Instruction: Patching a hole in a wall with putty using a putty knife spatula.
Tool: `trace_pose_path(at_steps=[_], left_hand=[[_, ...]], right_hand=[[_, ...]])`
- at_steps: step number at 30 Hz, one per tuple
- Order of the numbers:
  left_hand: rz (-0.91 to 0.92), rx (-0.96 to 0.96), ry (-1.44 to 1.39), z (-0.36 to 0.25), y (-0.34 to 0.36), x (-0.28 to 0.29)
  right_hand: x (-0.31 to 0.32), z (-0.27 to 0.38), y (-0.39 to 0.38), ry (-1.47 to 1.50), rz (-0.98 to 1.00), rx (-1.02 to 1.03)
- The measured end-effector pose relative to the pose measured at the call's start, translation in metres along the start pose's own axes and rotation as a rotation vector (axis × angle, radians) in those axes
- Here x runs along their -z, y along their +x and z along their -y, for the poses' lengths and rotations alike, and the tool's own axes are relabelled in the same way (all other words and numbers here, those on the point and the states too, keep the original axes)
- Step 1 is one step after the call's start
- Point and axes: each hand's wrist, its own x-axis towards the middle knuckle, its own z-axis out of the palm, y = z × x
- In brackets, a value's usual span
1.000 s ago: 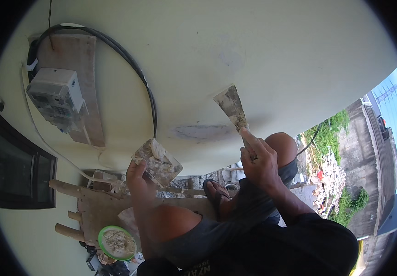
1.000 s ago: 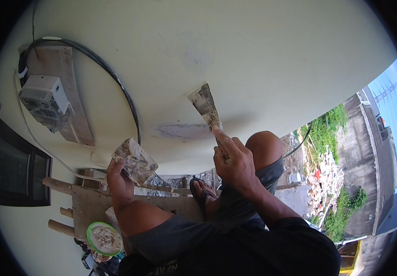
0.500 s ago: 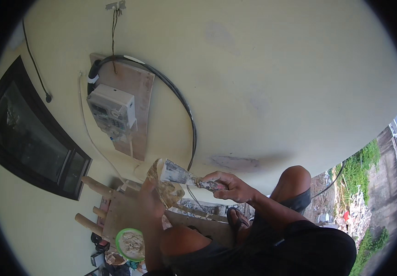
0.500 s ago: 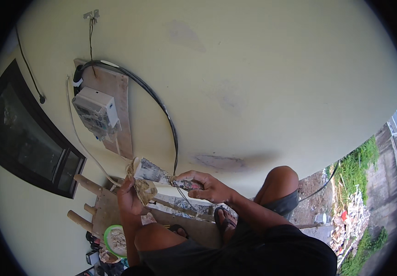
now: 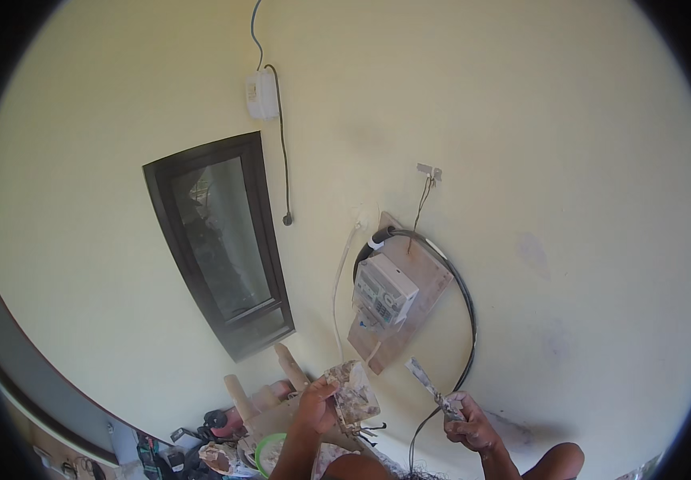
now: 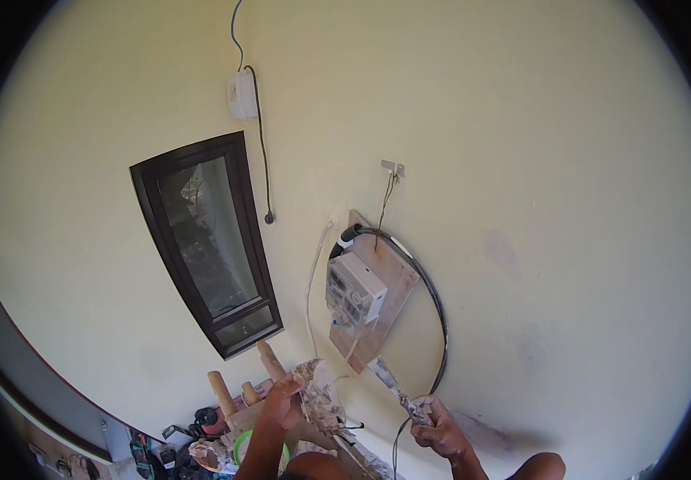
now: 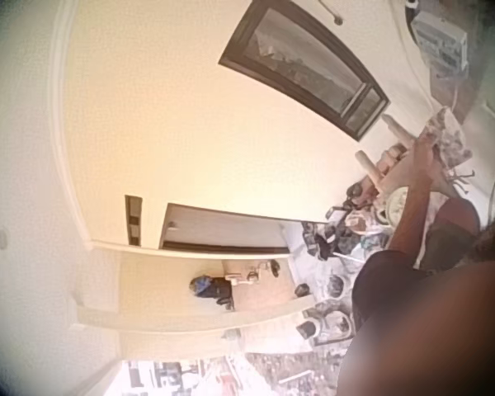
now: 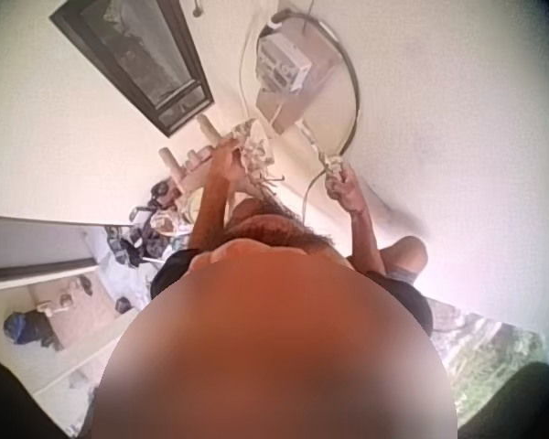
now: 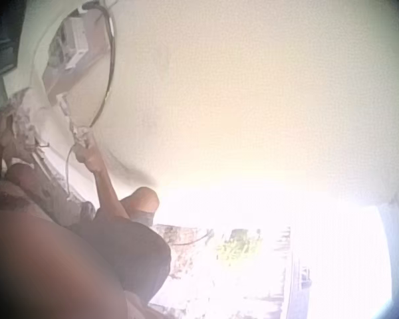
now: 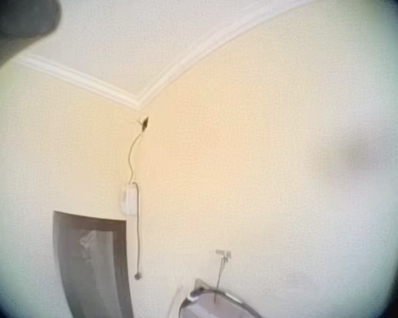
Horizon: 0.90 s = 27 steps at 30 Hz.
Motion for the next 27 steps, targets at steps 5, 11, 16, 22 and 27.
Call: trace_pose_path(at_steps=[5, 11, 16, 22, 27], left_hand=[[-0.035, 0.002, 0.040, -0.011, 0.005, -0.004], [0.000, -0.029, -0.006, -0.030, 0.007, -0.018], [-0.159, -0.169, -0.029, -0.036, -0.021, 0.024], [-0.620, -0.295, 0.047, -0.048, -0.111, 0.077], [-0.827, -0.336, 0.163, -0.026, -0.179, 0.111]], right_hand=[[-0.003, 0.010, 0.054, 0.244, 0.385, -0.090], [-0.014, -0.018, 0.116, 0.432, 0.629, -0.314], [-0.004, -0.070, 0.127, 0.206, 0.408, -0.389], [-0.017, -0.122, 0.132, -0.246, 0.365, -0.387], [-0.041, -0.144, 0.136, -0.550, 0.482, -0.513]])
